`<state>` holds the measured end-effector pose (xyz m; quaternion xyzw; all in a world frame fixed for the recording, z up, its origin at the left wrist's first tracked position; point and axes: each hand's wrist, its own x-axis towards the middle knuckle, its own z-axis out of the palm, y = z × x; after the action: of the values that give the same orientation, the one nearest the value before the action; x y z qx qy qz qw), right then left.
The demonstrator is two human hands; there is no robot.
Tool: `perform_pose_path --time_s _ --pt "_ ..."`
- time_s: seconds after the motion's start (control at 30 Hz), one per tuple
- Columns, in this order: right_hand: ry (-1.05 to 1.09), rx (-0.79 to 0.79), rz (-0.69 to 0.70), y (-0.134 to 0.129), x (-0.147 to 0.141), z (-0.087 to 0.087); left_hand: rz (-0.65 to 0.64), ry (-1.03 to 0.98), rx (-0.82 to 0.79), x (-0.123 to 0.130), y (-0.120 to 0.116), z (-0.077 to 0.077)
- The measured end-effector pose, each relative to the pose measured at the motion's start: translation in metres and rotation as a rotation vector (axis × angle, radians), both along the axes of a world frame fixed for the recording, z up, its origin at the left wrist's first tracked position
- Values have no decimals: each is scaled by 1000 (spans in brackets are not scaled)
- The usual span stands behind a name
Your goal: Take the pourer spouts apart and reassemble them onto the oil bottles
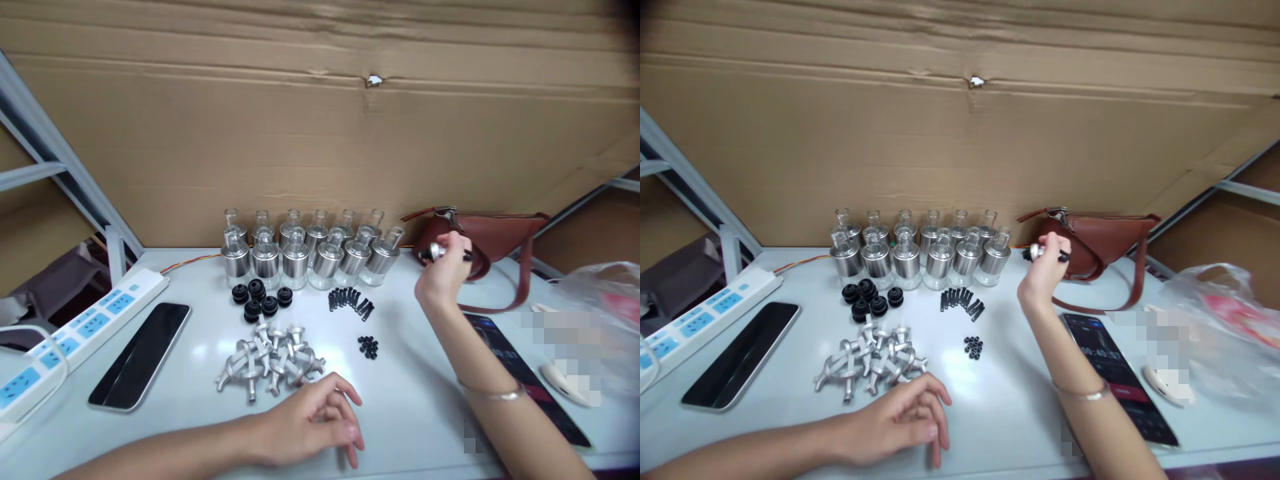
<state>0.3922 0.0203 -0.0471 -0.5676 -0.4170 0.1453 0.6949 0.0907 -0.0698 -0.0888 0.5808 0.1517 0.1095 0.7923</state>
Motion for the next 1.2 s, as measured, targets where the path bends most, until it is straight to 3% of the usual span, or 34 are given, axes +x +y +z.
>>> perform_pose_path --time_s 0.1,0.17,0.23,0.3,0.47,0.57,0.67,0.77,0.9,0.97,1.2 --pt "-45 126 -72 -34 -48 -2 -2 -7 -21 0 1 0" --pt "-106 30 120 -52 -78 -2 2 -11 -48 1 2 -1" --pt "-145 -155 457 -63 -98 -2 8 -20 -70 1 2 -1" --pt "-85 -277 668 -70 -110 -4 15 -29 -84 2 2 -3" --pt "182 -428 1000 -79 -115 -12 35 -55 -111 3 3 -8" --pt "185 -441 1116 -84 -115 -11 41 -109 -128 4 4 -10" --pt "1 -395 1110 -86 -114 -10 72 -126 -118 5 5 -13" --pt "-303 -230 1031 -86 -112 -12 118 -110 -140 6 3 -16" --pt "-768 105 813 -83 -112 -16 128 -101 -145 6 0 -18" --pt "-932 184 697 -83 -112 -17 107 -71 -130 5 0 -17" --pt "-1121 234 661 -84 -114 -19 95 5 -98 3 2 -12"
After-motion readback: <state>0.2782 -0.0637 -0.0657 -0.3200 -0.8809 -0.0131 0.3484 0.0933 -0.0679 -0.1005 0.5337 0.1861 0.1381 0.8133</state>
